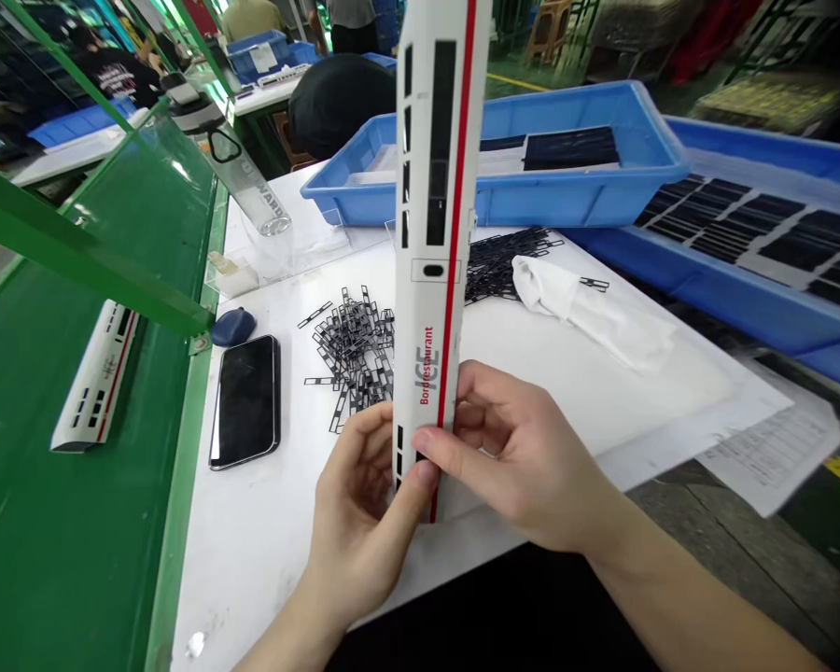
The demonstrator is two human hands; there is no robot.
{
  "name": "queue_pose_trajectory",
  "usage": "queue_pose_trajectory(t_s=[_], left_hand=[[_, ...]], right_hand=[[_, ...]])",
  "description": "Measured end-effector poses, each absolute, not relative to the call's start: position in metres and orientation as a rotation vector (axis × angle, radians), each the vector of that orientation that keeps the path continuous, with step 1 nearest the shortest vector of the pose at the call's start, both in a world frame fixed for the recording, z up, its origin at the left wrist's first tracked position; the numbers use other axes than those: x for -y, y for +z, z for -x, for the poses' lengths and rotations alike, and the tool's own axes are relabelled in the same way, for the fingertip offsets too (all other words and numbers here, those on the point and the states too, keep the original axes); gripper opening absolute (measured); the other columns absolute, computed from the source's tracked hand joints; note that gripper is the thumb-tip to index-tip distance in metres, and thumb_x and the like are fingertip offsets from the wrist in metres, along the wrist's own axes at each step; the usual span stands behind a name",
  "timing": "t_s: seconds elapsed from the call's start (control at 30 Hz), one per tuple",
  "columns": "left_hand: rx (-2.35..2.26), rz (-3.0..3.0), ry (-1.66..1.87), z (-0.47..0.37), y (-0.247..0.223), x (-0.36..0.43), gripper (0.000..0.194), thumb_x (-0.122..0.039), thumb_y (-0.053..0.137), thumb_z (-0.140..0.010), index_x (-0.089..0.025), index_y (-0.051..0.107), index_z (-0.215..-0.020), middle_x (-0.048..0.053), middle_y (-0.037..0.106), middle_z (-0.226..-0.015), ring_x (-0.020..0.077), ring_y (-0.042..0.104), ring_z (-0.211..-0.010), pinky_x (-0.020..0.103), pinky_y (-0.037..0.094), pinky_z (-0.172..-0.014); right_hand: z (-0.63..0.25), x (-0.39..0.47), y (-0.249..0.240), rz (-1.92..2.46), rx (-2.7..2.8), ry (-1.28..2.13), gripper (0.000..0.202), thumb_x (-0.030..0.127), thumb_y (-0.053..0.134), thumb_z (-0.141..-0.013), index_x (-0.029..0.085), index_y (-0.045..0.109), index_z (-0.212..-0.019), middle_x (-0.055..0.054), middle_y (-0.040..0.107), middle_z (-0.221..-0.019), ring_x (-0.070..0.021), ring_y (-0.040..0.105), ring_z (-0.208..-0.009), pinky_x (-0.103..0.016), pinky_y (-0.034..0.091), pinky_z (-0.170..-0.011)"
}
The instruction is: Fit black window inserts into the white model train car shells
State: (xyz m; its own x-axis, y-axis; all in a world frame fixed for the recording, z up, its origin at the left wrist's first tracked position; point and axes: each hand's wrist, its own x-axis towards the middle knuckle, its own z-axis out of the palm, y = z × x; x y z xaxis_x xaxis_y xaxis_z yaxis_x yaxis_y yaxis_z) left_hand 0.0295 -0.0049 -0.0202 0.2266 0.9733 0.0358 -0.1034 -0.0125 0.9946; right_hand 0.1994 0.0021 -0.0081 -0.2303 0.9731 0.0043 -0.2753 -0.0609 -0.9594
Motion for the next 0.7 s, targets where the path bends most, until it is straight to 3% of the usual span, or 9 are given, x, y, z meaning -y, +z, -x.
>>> queue_pose_trajectory(t_s=[0.27, 0.5, 0.7], left_hand=[[-0.986, -1.175, 1.072, -0.027, -0.019, -0.004, 0.029, -0.020, 0.080, -0.094, -0.022, 0.075, -0.123, 0.007, 0.082, -0.127, 0.0222, 0.076, -0.119, 0.024, 0.062, -0.099], [-0.866, -1.145, 1.049, -0.023, -0.020, -0.007, 0.030, -0.022, 0.079, -0.095, -0.029, 0.076, -0.125, 0.002, 0.082, -0.126, 0.0185, 0.077, -0.116, 0.022, 0.061, -0.099], [-0.894, -1.165, 1.019, -0.018, -0.026, -0.006, 0.031, -0.028, 0.073, -0.100, -0.031, 0.075, -0.131, 0.004, 0.078, -0.135, 0.0251, 0.071, -0.128, 0.032, 0.058, -0.108]], right_hand=[[-0.192, -0.007, -0.016, 0.909, 1.063, 1.486, 0.008, 0.024, 0.073, -0.098, 0.023, 0.069, -0.105, -0.001, 0.079, -0.100, -0.0158, 0.077, -0.093, -0.025, 0.065, -0.084], [-0.201, -0.008, -0.012, 0.819, 1.123, 1.576, 0.011, 0.028, 0.069, -0.102, 0.023, 0.071, -0.112, -0.002, 0.077, -0.108, -0.0172, 0.076, -0.098, -0.029, 0.064, -0.089], [-0.207, -0.001, -0.002, 0.936, 1.350, 1.506, 0.021, 0.033, 0.052, -0.109, 0.025, 0.072, -0.108, 0.001, 0.061, -0.079, -0.0175, 0.065, -0.079, -0.034, 0.061, -0.085]])
